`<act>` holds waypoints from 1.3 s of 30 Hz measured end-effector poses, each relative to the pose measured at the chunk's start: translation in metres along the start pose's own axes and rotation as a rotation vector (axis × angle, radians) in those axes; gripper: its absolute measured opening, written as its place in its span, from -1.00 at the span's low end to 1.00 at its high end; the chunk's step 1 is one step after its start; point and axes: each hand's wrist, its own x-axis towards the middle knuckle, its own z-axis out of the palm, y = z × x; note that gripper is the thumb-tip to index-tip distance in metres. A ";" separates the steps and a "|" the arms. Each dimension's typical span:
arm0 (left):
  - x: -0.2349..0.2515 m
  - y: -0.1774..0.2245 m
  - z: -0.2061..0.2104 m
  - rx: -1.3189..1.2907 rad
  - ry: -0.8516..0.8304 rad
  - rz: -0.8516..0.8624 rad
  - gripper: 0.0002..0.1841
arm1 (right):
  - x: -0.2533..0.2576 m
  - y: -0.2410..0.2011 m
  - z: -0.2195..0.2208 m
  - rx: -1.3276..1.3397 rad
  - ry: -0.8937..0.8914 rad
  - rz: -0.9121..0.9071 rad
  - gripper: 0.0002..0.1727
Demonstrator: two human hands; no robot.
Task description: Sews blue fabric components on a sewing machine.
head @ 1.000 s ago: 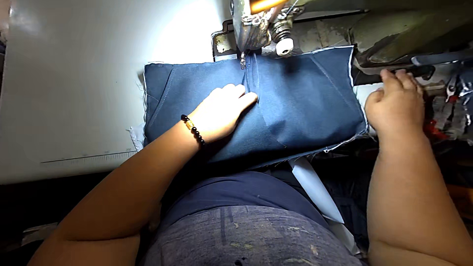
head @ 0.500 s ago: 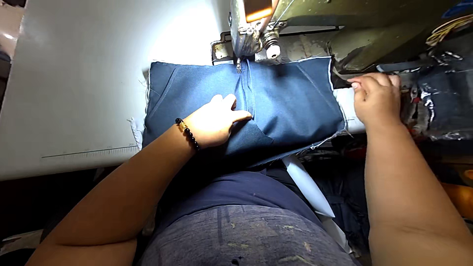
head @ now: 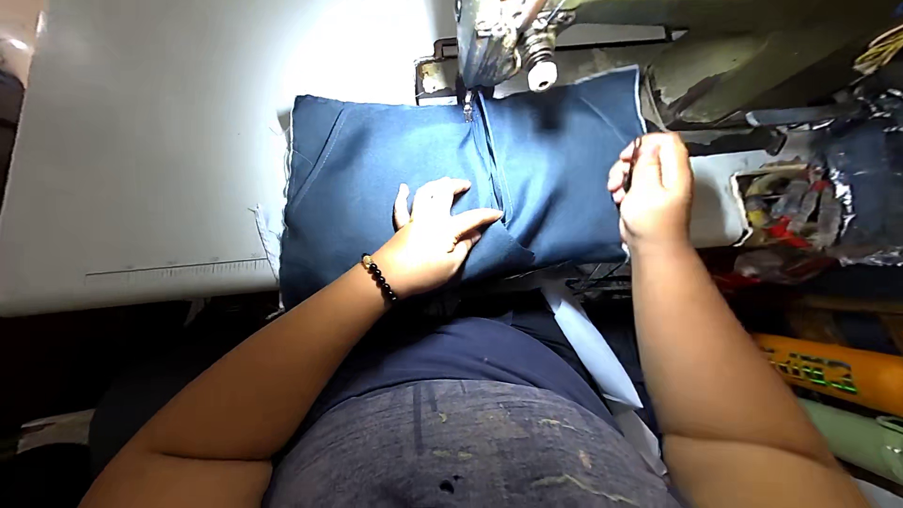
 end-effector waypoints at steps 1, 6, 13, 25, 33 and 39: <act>0.002 0.007 0.004 0.016 0.005 -0.037 -0.56 | 0.012 0.007 -0.003 -0.016 -0.063 -0.040 -0.69; 0.003 0.025 0.015 0.104 -0.012 -0.124 -0.51 | 0.041 0.015 -0.011 -0.066 -0.209 -0.058 -0.72; 0.000 0.027 0.017 0.150 0.024 -0.130 -0.49 | 0.001 -0.082 0.043 -0.078 -0.334 -0.114 -0.76; -0.009 -0.003 0.010 0.223 0.004 0.073 -0.56 | -0.028 -0.052 0.071 -0.071 -0.256 0.003 -0.77; -0.014 -0.002 0.018 0.212 0.074 0.304 -0.55 | -0.020 -0.081 0.052 -0.720 -0.602 -0.196 -0.79; -0.014 0.015 0.036 0.250 0.124 0.319 -0.67 | -0.024 -0.076 0.037 -0.923 -0.686 -0.298 -0.58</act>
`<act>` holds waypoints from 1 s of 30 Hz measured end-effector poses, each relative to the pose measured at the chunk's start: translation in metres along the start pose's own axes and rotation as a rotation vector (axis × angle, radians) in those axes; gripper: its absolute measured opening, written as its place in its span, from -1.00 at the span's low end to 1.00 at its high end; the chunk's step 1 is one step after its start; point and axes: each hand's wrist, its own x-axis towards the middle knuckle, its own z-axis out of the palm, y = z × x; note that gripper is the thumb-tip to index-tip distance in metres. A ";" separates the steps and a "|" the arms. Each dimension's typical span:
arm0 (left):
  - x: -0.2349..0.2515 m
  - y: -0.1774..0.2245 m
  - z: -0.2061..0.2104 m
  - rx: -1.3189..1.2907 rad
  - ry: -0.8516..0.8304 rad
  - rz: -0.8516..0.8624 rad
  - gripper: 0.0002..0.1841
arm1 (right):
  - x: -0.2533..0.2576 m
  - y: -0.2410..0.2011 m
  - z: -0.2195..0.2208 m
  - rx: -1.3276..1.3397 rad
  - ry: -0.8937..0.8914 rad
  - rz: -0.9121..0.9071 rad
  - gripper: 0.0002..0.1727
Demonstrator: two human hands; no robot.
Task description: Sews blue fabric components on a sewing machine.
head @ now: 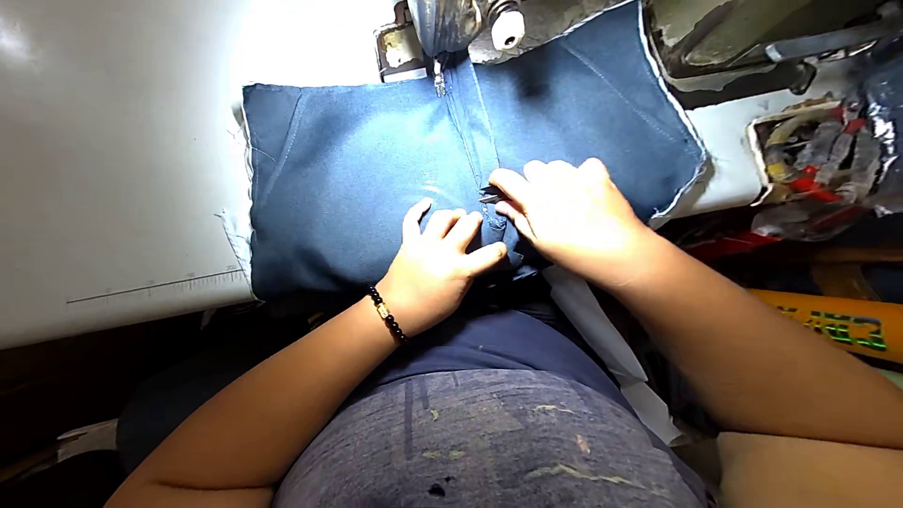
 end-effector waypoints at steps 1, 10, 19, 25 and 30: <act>0.001 0.001 0.001 0.022 -0.003 -0.002 -0.67 | -0.002 0.002 0.001 0.004 0.025 -0.007 -0.55; -0.002 -0.006 0.005 -0.065 0.083 0.083 -0.76 | -0.003 0.001 -0.006 -0.037 0.104 -0.095 -0.72; -0.005 -0.010 0.005 -0.105 0.138 0.110 -0.77 | -0.001 -0.004 -0.009 -0.058 0.101 -0.129 -0.72; -0.006 -0.011 0.007 -0.110 0.153 0.117 -0.76 | 0.001 -0.007 -0.007 -0.061 0.077 -0.125 -0.72; -0.006 -0.011 0.007 -0.114 0.163 0.112 -0.76 | 0.002 -0.008 -0.008 -0.073 0.055 -0.129 -0.74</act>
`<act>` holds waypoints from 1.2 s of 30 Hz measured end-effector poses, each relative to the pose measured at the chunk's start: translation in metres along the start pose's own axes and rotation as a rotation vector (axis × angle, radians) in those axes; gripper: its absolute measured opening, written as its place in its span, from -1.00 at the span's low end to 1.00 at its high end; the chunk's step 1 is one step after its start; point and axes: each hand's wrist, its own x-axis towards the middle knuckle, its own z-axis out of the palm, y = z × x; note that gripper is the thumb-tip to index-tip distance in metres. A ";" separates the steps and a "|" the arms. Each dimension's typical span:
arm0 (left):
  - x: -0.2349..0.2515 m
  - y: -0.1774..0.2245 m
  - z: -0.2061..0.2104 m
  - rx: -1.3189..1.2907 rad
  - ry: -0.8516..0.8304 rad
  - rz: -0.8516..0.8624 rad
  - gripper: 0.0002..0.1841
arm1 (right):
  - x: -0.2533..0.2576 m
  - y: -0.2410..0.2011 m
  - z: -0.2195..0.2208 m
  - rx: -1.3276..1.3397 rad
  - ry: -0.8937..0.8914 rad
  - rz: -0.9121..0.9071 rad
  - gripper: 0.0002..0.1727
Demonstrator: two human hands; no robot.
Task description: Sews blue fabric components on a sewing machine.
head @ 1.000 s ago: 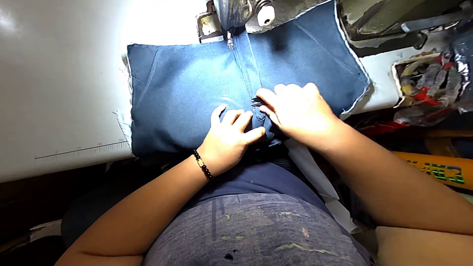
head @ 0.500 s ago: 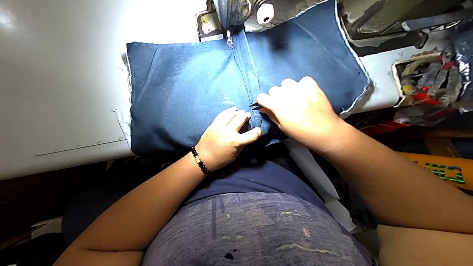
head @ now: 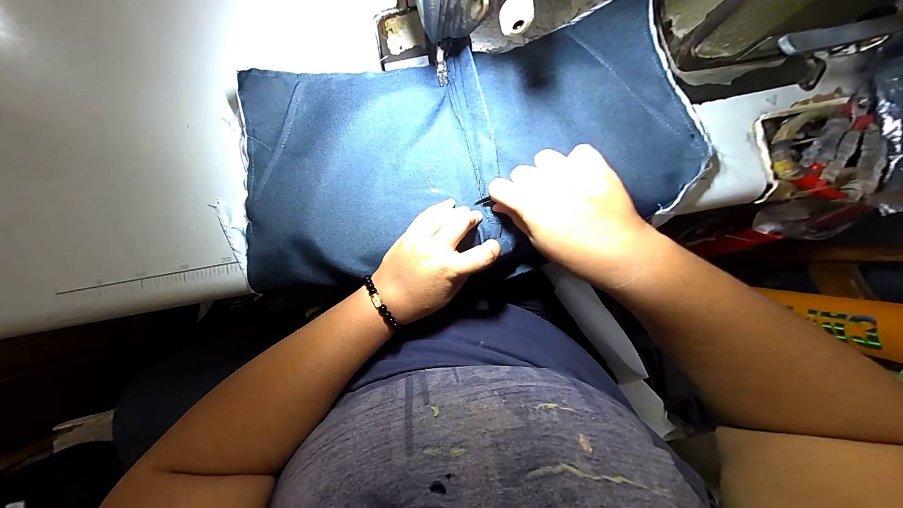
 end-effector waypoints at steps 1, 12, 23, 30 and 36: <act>0.000 0.000 0.000 -0.003 0.002 -0.001 -0.76 | 0.000 0.000 0.000 -0.004 -0.003 -0.003 -0.74; 0.000 -0.001 0.000 -0.009 -0.007 0.001 -0.76 | 0.000 -0.001 0.003 -0.026 -0.016 -0.034 -0.80; -0.001 -0.004 -0.003 -0.149 0.098 0.006 -0.77 | -0.068 0.148 0.024 0.051 0.328 0.555 -0.64; -0.003 -0.005 -0.002 -0.149 0.115 0.033 -0.79 | -0.042 0.091 -0.003 0.231 0.448 0.481 -0.59; -0.006 -0.005 -0.001 -0.116 0.132 0.062 -0.81 | 0.026 0.000 0.017 0.541 0.170 -0.103 -0.68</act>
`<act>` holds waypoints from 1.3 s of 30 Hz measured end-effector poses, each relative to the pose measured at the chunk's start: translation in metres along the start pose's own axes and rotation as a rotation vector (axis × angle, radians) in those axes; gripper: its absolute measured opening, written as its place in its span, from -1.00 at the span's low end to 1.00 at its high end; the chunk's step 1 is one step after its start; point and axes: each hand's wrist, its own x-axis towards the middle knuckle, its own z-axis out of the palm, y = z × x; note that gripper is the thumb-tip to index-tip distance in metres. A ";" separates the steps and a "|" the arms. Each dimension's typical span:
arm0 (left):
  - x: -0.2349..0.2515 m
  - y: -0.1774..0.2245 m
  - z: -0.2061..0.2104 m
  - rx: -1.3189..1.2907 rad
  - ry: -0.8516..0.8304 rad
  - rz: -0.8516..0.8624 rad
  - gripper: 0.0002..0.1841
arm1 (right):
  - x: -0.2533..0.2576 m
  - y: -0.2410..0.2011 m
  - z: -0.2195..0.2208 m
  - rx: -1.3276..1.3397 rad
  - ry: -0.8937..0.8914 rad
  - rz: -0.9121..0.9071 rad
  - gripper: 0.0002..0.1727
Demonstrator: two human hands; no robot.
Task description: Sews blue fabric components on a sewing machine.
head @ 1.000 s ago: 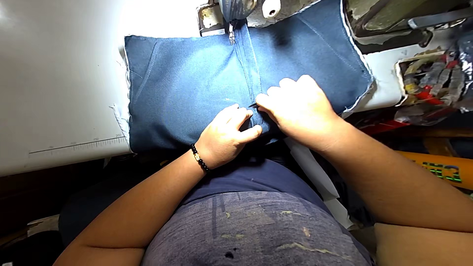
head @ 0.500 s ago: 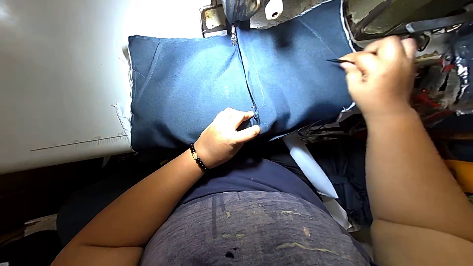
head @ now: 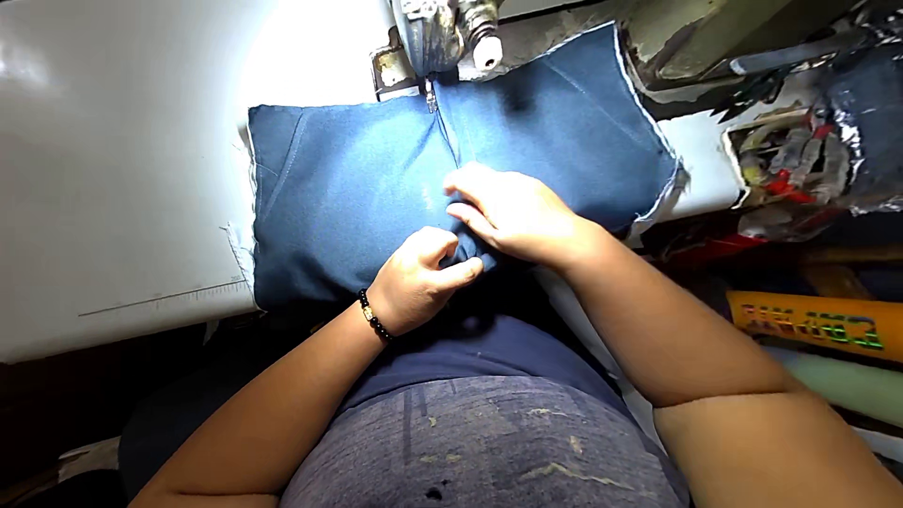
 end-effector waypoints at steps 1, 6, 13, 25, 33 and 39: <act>0.000 0.000 0.000 -0.009 0.004 -0.004 -0.81 | -0.001 0.008 0.005 -0.006 0.008 0.035 -0.62; 0.019 0.003 -0.017 -0.247 -0.023 -0.339 -0.78 | -0.023 0.005 0.021 0.123 0.134 0.157 -0.67; 0.073 -0.047 -0.031 0.056 -0.342 -0.042 -0.73 | -0.036 -0.005 0.027 0.135 0.220 0.215 -0.72; 0.069 -0.046 -0.011 0.141 -0.366 0.007 -0.75 | -0.038 -0.003 0.026 0.124 0.183 0.190 -0.73; 0.062 -0.016 -0.010 0.199 -0.282 -0.742 -0.46 | -0.034 -0.006 0.027 0.058 0.127 0.225 -0.73; 0.064 -0.012 -0.010 0.204 -0.282 -0.758 -0.47 | -0.034 -0.006 0.027 0.064 0.127 0.223 -0.74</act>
